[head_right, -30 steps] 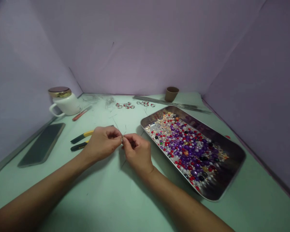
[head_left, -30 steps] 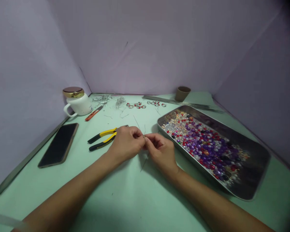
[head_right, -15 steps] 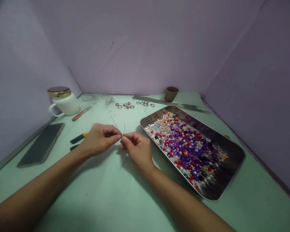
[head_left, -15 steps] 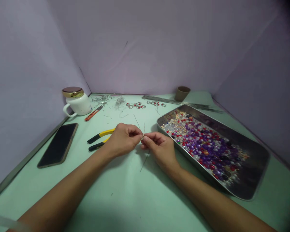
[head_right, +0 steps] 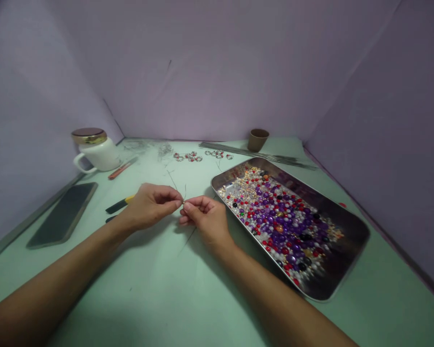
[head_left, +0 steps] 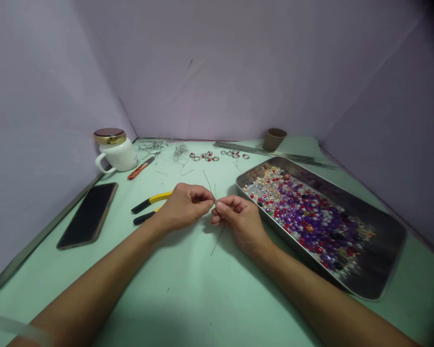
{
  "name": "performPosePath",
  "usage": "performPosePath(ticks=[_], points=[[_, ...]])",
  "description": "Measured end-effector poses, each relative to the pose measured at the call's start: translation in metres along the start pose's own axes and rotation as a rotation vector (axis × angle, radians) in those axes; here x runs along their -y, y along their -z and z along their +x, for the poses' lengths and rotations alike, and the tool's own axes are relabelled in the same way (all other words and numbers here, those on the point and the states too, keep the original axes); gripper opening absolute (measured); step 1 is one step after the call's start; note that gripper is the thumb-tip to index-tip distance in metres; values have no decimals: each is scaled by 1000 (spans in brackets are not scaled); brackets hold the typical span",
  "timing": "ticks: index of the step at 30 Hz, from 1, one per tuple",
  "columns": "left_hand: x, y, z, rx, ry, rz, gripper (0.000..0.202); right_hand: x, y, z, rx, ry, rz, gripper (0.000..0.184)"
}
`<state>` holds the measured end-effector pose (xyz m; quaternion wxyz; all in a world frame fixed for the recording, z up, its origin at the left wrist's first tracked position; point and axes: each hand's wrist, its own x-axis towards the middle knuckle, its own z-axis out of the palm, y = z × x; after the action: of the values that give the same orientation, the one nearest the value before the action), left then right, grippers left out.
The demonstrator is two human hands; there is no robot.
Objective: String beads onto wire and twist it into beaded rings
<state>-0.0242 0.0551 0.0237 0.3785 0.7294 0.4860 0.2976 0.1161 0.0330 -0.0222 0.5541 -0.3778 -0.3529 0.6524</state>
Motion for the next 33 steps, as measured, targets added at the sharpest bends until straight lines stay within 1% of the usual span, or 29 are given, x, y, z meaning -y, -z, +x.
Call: performPosePath(ticks=[2,7,11,17,24,29,33], points=[[0,1,0,17,1,0,14,0,0,0,-10,11,-17,16],[0,3,1,15,3,44,13,1,-3,-3,-24,44,-88,16],[1,1,-1,32,15,50,9,1,-3,-4,-8,33,-90,15],[2,-2,-1,-41,35,-39,8,0,-1,-2,39,20,-19,16],[2,1,6,-53,159,-101,12,2,1,0,37,-23,20,23],[4,4,6,2,131,-99,15,1,-1,1,-22,-55,-37,22],[6,1,5,-29,109,-80,17,0,-3,1,-43,-52,-60,19]])
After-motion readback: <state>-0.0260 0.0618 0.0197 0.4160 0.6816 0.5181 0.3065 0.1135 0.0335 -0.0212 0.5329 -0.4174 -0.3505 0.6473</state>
